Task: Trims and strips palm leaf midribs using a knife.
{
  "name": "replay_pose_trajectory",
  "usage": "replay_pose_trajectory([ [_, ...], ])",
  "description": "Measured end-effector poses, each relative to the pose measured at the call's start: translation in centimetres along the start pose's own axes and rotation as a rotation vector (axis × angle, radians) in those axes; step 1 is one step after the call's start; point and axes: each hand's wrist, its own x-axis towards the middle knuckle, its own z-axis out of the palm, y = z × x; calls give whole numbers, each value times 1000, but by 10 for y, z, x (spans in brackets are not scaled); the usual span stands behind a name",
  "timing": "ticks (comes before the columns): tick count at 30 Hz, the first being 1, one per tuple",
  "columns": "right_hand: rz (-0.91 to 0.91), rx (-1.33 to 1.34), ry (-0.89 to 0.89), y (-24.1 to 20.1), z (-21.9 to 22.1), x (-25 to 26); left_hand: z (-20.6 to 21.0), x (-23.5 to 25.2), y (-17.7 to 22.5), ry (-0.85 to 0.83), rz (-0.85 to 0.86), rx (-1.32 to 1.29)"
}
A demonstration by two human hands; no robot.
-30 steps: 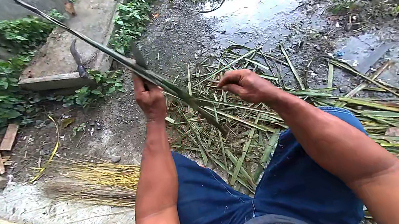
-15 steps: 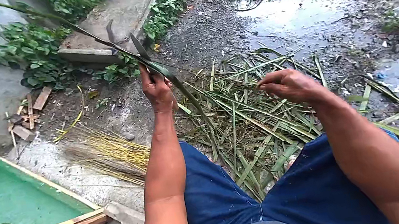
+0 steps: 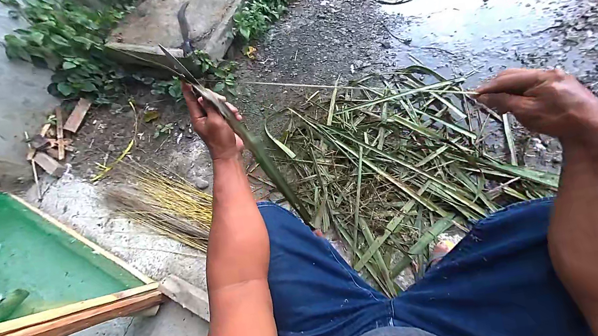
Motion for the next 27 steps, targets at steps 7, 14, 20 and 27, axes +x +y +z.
replay_pose_trajectory([
  [7, 40, -37, 12, 15, -11, -8, -4, -4, 9, -135, -126, -208],
  [14, 246, -134, -46, 21, -27, -6, 9, 13, -14, -112, -293, 140],
  [20, 460, -243, 195, 28, -38, -16, -20, 15, -79, -584, -716, 1224],
  [27, 219, 179, 693, 33, -33, -3, 8, 18, -87, -609, -783, 1214],
])
